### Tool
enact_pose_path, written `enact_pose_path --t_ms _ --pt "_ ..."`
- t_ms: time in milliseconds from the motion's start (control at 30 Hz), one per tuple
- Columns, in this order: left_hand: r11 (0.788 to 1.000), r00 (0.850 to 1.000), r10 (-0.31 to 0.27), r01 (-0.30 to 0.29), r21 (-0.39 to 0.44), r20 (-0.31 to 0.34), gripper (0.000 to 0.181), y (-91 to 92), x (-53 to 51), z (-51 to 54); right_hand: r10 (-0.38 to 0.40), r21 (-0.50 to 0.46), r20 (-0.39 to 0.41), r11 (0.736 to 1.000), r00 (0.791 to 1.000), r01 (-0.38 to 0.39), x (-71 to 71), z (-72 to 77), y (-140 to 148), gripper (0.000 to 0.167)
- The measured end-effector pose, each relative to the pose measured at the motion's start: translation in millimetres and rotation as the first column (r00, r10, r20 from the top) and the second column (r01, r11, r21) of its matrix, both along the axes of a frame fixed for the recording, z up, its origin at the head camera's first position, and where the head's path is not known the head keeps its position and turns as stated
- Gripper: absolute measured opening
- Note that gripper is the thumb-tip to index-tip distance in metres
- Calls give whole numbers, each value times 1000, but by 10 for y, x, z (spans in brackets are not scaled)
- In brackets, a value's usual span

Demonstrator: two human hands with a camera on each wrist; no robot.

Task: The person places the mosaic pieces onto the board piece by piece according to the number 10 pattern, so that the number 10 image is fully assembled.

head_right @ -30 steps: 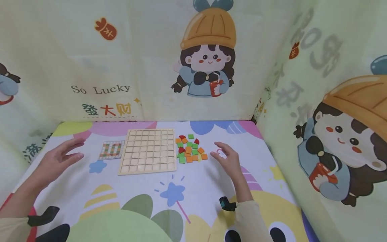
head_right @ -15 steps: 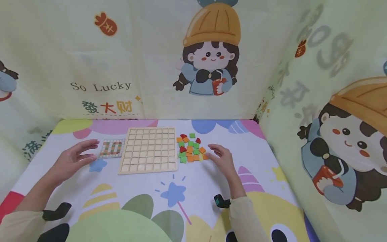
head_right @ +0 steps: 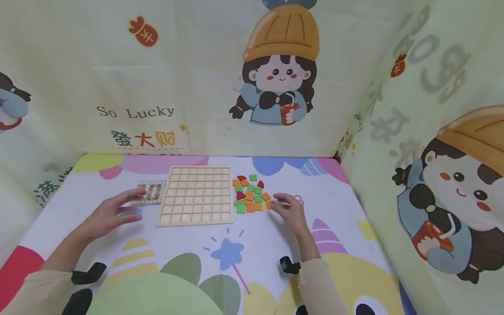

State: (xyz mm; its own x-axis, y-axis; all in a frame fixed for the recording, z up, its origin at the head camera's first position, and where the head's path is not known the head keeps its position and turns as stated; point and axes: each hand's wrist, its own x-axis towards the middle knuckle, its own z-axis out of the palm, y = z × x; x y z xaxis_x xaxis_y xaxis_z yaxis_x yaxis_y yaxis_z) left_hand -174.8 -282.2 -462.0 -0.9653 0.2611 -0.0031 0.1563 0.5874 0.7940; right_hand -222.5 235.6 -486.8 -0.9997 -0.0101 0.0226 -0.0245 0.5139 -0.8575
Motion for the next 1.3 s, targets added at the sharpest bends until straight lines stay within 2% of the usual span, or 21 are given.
enact_pose_path --t_ms 133,300,567,800,1067,1300 --pt "1000 1000 -11 11 10 13 76 46 -42 -83 9 23 -18 1000 1000 -9 -8 -36 28 35" --pt "1000 1000 -3 3 -4 1 76 103 -66 -184 31 64 -40 998 999 -28 -4 -76 19 35" --pt "999 999 24 -26 -24 -48 75 201 -77 -274 10 147 38 989 999 -15 -27 -104 -36 35" --pt "994 998 30 -36 -107 -50 76 273 -97 -299 2 200 50 980 999 -12 -46 -119 -51 35" --pt "993 996 25 -35 -115 -85 74 341 -120 -347 -8 249 64 969 998 -8 -76 -137 -59 35" --pt "985 997 25 -37 -171 -71 77 354 -128 -371 -23 294 66 956 998 2 -79 -127 -90 32"
